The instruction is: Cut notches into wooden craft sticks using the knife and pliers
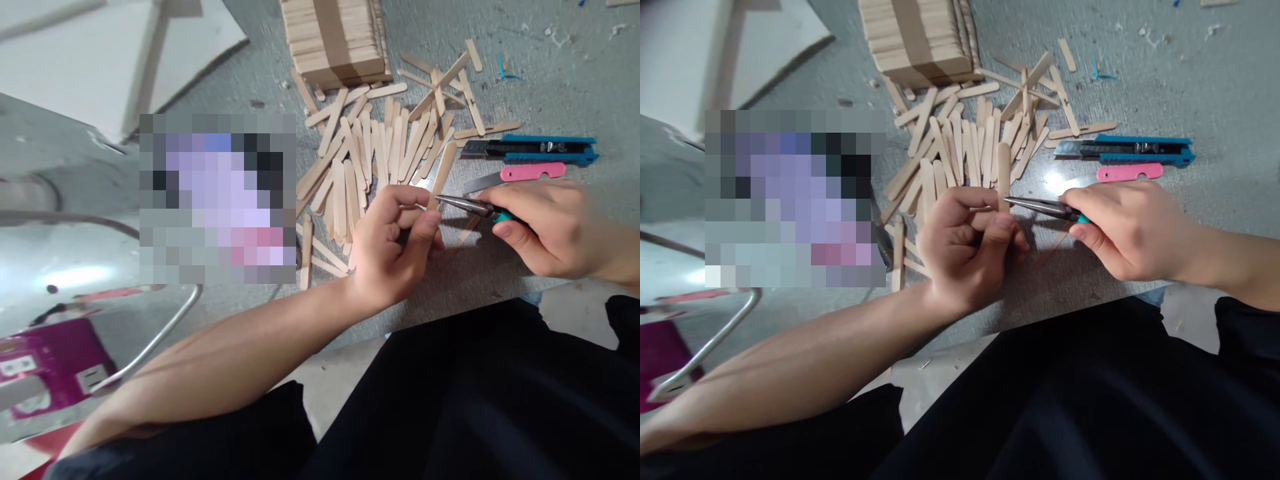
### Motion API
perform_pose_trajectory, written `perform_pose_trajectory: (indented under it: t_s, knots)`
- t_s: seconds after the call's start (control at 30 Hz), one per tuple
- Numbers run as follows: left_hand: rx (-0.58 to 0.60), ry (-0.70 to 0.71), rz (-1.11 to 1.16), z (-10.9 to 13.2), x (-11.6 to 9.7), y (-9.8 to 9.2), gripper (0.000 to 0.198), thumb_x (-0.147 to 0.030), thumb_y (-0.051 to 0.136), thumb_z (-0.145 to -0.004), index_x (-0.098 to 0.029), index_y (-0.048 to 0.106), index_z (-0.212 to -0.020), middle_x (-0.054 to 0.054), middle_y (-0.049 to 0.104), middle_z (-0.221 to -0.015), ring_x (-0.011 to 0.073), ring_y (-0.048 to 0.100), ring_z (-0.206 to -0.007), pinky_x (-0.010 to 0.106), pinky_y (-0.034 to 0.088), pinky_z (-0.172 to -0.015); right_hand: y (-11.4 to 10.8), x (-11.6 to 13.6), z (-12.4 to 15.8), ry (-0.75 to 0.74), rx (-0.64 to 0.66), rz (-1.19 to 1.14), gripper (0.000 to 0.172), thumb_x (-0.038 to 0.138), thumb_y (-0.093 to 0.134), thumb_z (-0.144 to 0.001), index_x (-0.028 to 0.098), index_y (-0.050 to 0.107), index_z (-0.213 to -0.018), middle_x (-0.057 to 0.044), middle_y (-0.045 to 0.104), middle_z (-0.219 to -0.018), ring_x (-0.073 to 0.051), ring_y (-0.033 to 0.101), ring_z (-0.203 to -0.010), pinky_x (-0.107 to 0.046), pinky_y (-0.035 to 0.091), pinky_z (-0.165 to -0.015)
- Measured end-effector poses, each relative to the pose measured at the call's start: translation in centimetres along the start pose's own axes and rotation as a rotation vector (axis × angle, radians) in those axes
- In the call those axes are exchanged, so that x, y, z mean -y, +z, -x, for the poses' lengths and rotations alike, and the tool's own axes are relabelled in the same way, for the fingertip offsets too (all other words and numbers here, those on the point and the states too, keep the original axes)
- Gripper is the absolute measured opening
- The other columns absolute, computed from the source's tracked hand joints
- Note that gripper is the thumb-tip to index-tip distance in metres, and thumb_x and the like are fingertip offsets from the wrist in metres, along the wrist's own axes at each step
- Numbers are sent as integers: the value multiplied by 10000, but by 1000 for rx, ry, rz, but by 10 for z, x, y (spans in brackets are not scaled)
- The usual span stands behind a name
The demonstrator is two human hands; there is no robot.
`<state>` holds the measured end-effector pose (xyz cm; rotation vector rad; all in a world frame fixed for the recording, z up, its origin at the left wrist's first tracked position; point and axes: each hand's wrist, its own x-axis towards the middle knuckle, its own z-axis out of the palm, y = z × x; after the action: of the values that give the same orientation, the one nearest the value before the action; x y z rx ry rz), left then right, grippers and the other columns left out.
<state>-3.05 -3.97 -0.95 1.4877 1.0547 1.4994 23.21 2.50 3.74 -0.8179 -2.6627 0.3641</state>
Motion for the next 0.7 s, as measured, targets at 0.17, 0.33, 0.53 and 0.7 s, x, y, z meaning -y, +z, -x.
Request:
perform_pose_trajectory:
  t_s: [0.17, 0.33, 0.53, 0.7]
  knots:
    - [5, -11, 1, 1, 1, 0, 89, -323, 661, -1220, -242, 665, -1182, -71, 746, -668, 81, 618, -408, 165, 476, -393, -1, 0, 0, -7, 8, -11, 313, 399, 503, -1216, 224, 731, -1340, -60, 861, -1058, -231, 765, -809, -373, 507, -663]
    - [23, -85, 23, 2, 1, -1, 133, -358, 680, -1213, -234, 684, -1163, -52, 768, -698, 84, 661, -445, 154, 497, -414, 0, 1, 2, -10, 7, -20, 310, 379, 494, -1213, 205, 718, -1338, -62, 836, -1001, -230, 738, -765, -383, 485, -651]
    - [-20, -179, 88, 0, 0, 0, 239, -406, 758, -1175, -208, 736, -1042, -2, 811, -747, 110, 777, -563, 164, 631, -528, 6, 0, 8, 30, 8, -4, 315, 440, 499, -1200, 254, 688, -1371, -75, 832, -1033, -264, 741, -816, -420, 524, -687]
    - [-38, -297, 127, 2, 2, 2, 347, -524, 822, -1122, -206, 744, -1009, 15, 822, -750, 145, 798, -567, 217, 686, -536, 7, 2, 7, 28, 41, 52, 337, 470, 440, -1213, 269, 678, -1342, -85, 834, -1030, -280, 742, -822, -437, 502, -658]
